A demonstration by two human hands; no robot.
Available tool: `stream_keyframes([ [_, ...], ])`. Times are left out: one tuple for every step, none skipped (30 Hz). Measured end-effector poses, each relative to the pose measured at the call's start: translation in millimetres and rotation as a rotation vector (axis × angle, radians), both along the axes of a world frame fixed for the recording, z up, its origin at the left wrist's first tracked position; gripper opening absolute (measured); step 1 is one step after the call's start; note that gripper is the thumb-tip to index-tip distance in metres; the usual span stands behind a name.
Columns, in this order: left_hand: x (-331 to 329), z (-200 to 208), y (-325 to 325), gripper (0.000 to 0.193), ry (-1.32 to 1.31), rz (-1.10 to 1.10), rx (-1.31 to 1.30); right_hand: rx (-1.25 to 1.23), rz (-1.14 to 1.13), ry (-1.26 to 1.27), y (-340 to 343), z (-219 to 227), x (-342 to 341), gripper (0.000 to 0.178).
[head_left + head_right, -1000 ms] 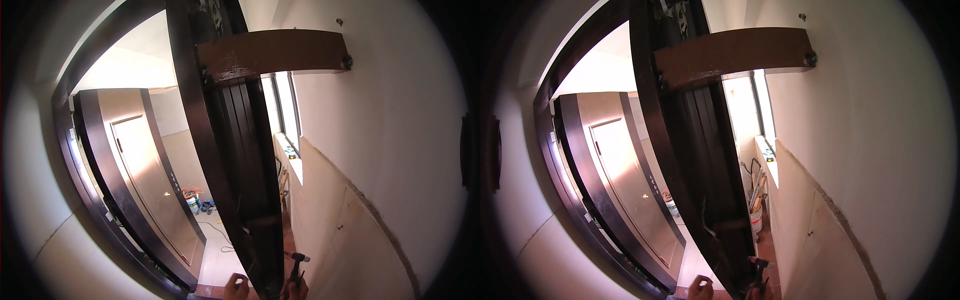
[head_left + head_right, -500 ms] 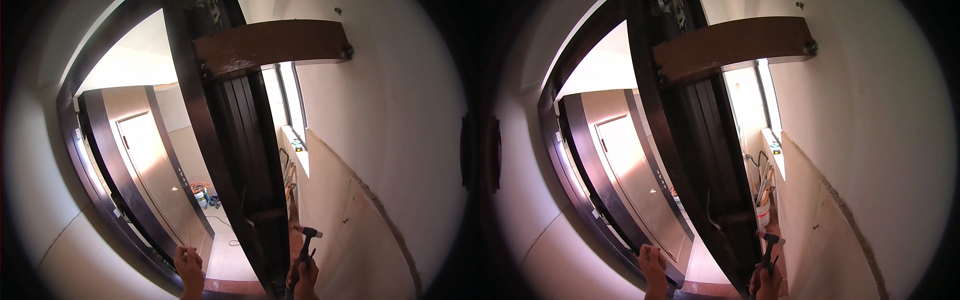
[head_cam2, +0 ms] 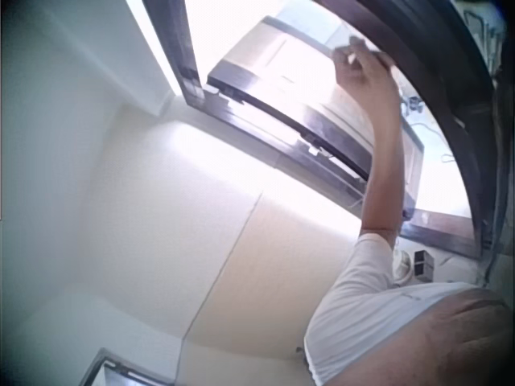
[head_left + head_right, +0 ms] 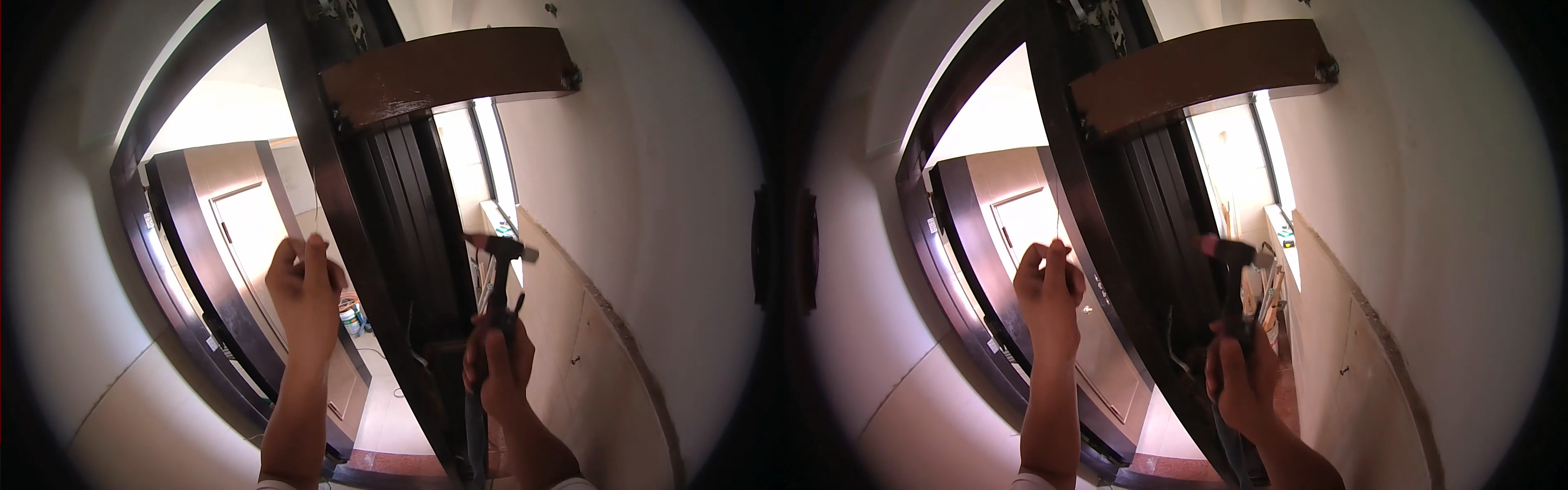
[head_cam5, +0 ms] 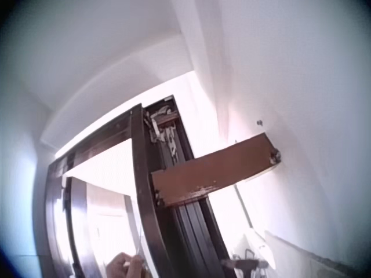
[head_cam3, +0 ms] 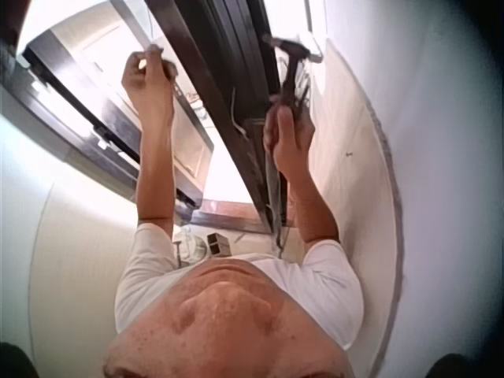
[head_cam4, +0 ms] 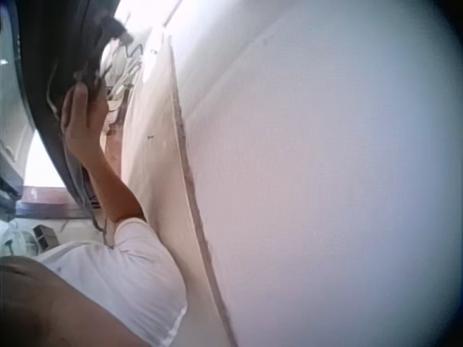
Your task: The person picks up a red lighter and a length of wire from a bin, then uses a welding torch and a length of wire to weld the top of a door frame in several spots.
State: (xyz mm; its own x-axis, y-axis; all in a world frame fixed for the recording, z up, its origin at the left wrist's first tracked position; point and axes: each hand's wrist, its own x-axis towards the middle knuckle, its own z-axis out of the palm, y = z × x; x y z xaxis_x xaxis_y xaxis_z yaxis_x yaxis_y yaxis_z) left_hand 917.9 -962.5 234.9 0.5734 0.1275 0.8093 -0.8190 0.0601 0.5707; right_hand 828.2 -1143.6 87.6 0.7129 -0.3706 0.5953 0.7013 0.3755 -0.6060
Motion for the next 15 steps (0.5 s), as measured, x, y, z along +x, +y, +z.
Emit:
stream_keyframes([
  [1, 11, -7, 0.027, -0.004, -0.007, 0.001, -0.063, -0.054, -0.046, -1, 15, 6, 0.030],
  [5, 19, -16, 0.027, -0.005, -0.027, -0.003, -0.130, -0.119, -0.091, -5, 29, 12, 0.029],
  [9, 25, -22, 0.026, -0.016, -0.030, 0.011, -0.132, -0.120, -0.088, -8, 41, 21, 0.029],
  [13, 32, -31, 0.026, -0.028, -0.035, 0.025, -0.161, -0.189, -0.132, -12, 53, 30, 0.029],
  [16, 37, -38, 0.026, 0.003, -0.052, 0.004, -0.188, -0.249, -0.174, -15, 63, 40, 0.028],
  [16, 43, -46, 0.026, 0.005, -0.049, 0.000, -0.191, -0.246, -0.174, -17, 75, 48, 0.028],
  [16, 48, -51, 0.026, 0.006, -0.069, -0.011, -0.255, -0.339, -0.192, -20, 87, 55, 0.028],
  [18, 53, -59, 0.026, 0.007, -0.098, -0.024, -0.321, -0.442, -0.209, -24, 98, 60, 0.028],
  [20, 57, -58, 0.026, 0.007, -0.082, -0.041, -0.326, -0.428, -0.210, -22, 111, 64, 0.028],
  [20, 61, -58, 0.026, 0.009, -0.069, -0.047, -0.385, -0.531, -0.257, -19, 123, 67, 0.028],
  [22, 64, -59, 0.025, 0.023, -0.056, -0.061, -0.444, -0.642, -0.302, -19, 133, 70, 0.028],
  [23, 66, -60, 0.025, 0.037, -0.044, -0.075, -0.448, -0.636, -0.303, -18, 140, 73, 0.028],
  [25, 67, -62, 0.025, 0.038, -0.040, -0.080, -0.465, -0.659, -0.309, -18, 146, 76, 0.028],
  [27, 67, -64, 0.025, 0.034, -0.041, -0.097, -0.479, -0.682, -0.316, -18, 152, 78, 0.028],
  [29, 66, -65, 0.025, 0.030, -0.042, -0.115, -0.486, -0.684, -0.356, -19, 157, 82, 0.028],
])
